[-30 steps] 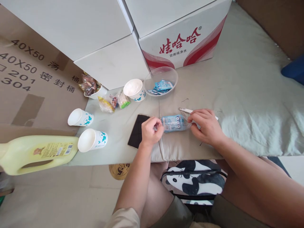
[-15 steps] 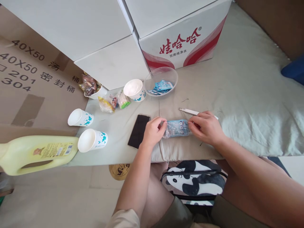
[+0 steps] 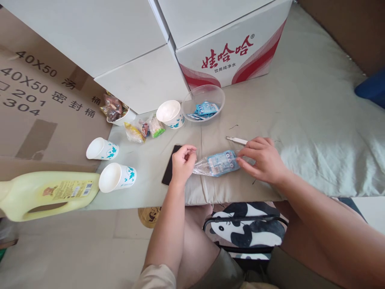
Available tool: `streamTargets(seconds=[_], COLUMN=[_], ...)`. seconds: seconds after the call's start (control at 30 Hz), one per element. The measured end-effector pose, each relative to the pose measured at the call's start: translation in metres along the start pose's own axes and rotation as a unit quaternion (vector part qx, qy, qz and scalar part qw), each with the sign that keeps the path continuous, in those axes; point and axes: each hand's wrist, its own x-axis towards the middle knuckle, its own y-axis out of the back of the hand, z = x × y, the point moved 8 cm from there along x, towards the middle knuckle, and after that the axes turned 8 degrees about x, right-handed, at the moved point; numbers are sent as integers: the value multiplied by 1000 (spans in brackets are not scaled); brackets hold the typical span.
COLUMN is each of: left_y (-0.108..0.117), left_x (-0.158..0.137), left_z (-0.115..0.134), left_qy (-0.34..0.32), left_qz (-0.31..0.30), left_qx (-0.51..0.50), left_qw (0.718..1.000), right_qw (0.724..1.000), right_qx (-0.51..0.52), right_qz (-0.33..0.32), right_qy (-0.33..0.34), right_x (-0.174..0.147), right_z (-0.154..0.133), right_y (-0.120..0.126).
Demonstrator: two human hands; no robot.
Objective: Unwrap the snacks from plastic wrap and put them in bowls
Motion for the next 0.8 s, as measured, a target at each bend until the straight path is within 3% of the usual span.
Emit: streamTargets(seconds=[0.1, 0.17, 0.23, 0.47, 0.63, 0.8], left_y=[-9, -19, -22, 4, 21, 32], left_x=[-5, -13, -20, -21, -23, -33], left_z=[11, 21, 26, 23, 30, 46], left_qy=[-61, -126, -167, -180, -198, -219], left_qz=[-95, -163, -181, -44, 17, 45], left_qx=[47, 104, 147, 126, 124, 183], left_qw=[993, 973, 958, 975, 972, 957], right_qw=[1000, 1000, 1000, 999, 998, 993], right_qx=[-8, -7, -4, -32, -21, -2], right_qz=[11, 22, 29, 16, -14, -24], right_qy=[2, -1, -7, -21, -55, -116], right_x=[-2, -3, -4, -8, -7, -9], right_z=[2, 3, 4, 4, 4, 2], right_y=[4, 8, 11, 15, 14, 18])
